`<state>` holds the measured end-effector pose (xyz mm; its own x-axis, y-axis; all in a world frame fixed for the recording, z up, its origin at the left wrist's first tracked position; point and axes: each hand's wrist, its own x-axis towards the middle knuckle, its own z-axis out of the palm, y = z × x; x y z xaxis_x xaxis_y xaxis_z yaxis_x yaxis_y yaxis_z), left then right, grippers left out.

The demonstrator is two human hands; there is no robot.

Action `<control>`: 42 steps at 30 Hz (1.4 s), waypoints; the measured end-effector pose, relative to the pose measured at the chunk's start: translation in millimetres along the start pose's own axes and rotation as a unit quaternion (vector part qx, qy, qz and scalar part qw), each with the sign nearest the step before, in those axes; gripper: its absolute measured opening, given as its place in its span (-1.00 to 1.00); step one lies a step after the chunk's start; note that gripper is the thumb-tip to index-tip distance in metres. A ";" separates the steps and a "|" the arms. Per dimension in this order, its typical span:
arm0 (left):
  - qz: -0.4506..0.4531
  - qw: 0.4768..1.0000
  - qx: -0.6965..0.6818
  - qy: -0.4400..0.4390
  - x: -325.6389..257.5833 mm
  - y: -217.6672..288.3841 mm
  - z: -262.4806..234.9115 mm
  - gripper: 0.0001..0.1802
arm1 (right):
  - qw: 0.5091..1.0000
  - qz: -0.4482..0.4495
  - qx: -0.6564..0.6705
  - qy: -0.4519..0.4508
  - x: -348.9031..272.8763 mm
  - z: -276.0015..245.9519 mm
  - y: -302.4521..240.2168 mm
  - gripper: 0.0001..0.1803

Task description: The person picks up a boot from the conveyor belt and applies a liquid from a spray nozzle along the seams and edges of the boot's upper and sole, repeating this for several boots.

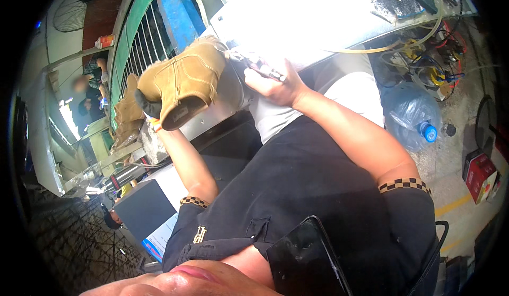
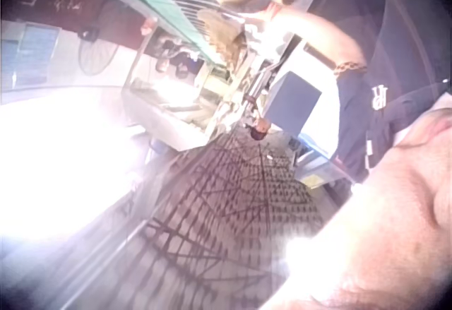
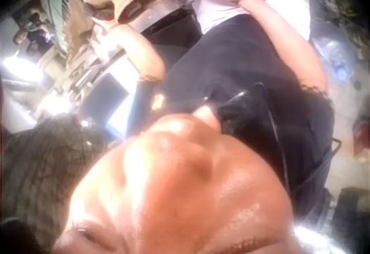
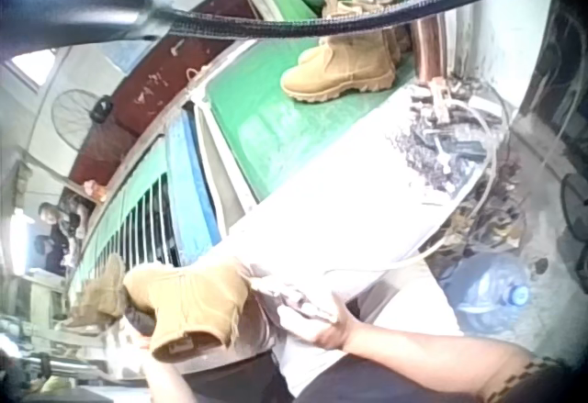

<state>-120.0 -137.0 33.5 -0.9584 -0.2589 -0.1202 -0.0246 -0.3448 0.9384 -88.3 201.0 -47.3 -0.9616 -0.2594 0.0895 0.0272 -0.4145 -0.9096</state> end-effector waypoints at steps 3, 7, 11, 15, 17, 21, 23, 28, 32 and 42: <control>-0.033 0.998 -0.005 0.061 -13.2 -3.7 -62.1 -0.25 | 1.000 -0.021 0.005 -0.001 8.4 12.2 -4.8 -0.60; 0.019 0.992 0.122 0.035 -48.0 -22.8 -60.1 -0.35 | 0.996 -0.057 -0.048 0.052 23.3 28.8 -5.5 -0.62; -0.111 0.982 -0.024 0.153 -116.1 -21.1 -50.7 -0.34 | 0.995 -0.033 -0.071 0.058 32.7 38.1 2.5 -0.57; -0.222 0.941 0.153 0.204 -159.2 -28.7 -41.8 -0.26 | 0.995 -0.038 -0.076 0.057 34.3 44.9 12.5 -0.56; -0.227 0.941 0.169 0.184 -172.4 -34.5 -31.0 -0.22 | 0.996 -0.028 -0.073 0.049 31.5 46.3 11.2 -0.55; -0.264 0.945 0.131 0.142 -185.3 -44.6 -14.1 -0.17 | 0.997 -0.019 -0.063 0.040 27.3 47.0 11.4 -0.54; -0.292 0.949 0.078 0.090 -186.1 -43.3 5.2 -0.20 | 0.998 -0.008 -0.056 0.033 23.7 46.8 11.4 -0.53; -0.325 0.943 -0.015 0.069 -187.2 -59.4 45.8 -0.13 | 0.997 0.015 -0.079 0.005 13.0 40.4 0.0 -0.51; -0.344 0.931 -0.114 0.052 -181.2 -71.8 65.0 -0.09 | 0.997 0.022 -0.079 0.001 8.6 34.3 -2.2 -0.53; -0.342 0.930 -0.127 0.033 -175.6 -76.9 80.6 -0.10 | 0.989 0.084 -0.102 -0.061 -6.6 5.6 -22.5 -0.55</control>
<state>27.3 7.8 8.7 -0.7232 0.0478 -0.6890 -0.5468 -0.6490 0.5289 -81.1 207.1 -25.1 -0.9081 -0.4174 -0.0336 0.1164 -0.1745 -0.9777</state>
